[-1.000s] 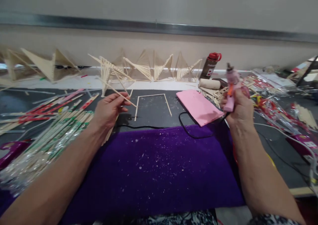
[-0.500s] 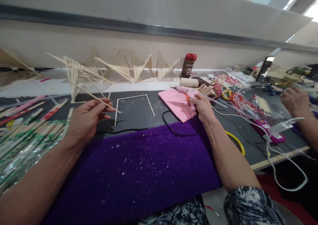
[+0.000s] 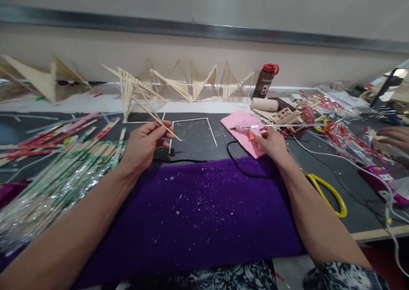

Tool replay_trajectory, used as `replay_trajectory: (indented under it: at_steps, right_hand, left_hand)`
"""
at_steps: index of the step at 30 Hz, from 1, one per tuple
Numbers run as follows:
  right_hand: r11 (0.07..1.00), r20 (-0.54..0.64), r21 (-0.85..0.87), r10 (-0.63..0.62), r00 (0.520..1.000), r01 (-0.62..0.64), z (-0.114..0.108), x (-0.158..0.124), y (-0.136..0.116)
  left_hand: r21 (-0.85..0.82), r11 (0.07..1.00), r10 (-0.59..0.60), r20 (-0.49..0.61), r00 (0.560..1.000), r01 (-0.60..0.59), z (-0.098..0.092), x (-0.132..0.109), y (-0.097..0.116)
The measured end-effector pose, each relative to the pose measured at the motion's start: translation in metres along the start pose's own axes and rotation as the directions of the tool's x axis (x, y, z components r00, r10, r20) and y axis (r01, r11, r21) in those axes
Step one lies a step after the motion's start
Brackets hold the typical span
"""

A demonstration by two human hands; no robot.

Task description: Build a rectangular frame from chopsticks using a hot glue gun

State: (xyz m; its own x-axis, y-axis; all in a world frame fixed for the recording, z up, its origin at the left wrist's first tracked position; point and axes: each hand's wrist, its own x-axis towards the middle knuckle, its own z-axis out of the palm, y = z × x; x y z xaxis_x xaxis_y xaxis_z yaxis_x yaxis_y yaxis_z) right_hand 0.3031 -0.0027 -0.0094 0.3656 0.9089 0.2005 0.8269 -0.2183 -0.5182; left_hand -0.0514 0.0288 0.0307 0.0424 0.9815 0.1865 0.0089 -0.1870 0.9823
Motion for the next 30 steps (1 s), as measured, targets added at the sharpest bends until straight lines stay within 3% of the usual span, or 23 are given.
replay_trajectory:
  at_steps: [4,8,13,19,22,25,30]
  right_hand:
    - [0.946,-0.057,-0.3,-0.15,0.987,0.126,-0.005,-0.004,-0.002]
    - [0.94,-0.121,-0.241,-0.275,0.954,0.241,-0.006,-0.013,-0.014]
    - [0.901,-0.11,-0.194,-0.413,0.904,0.388,-0.007,-0.024,-0.032]
    - [0.833,0.061,-0.155,-0.529,0.846,0.532,-0.011,-0.026,-0.069]
    - [0.824,0.125,-0.147,-0.533,0.837,0.547,-0.004,-0.019,-0.09]
    - [0.856,0.155,-0.014,-0.508,0.847,0.517,0.014,-0.01,-0.102]
    - [0.908,0.158,0.059,-0.419,0.894,0.415,0.047,0.0,-0.102]
  left_hand:
    - [0.047,0.999,0.018,0.041,0.999,-0.02,-0.001,-0.002,0.0]
    - [0.146,0.988,0.044,0.097,0.994,-0.058,-0.004,-0.003,0.001]
    - [0.327,0.93,0.118,0.16,0.98,-0.165,-0.006,-0.002,-0.002]
    - [0.487,0.821,0.184,0.268,0.946,-0.298,0.008,0.005,0.0]
    - [0.537,0.736,0.222,0.385,0.896,-0.413,0.017,0.009,0.003]
    - [0.572,0.65,0.236,0.474,0.848,-0.5,0.02,0.011,0.001]
    - [0.604,0.615,0.191,0.511,0.838,-0.508,0.017,0.01,-0.009]
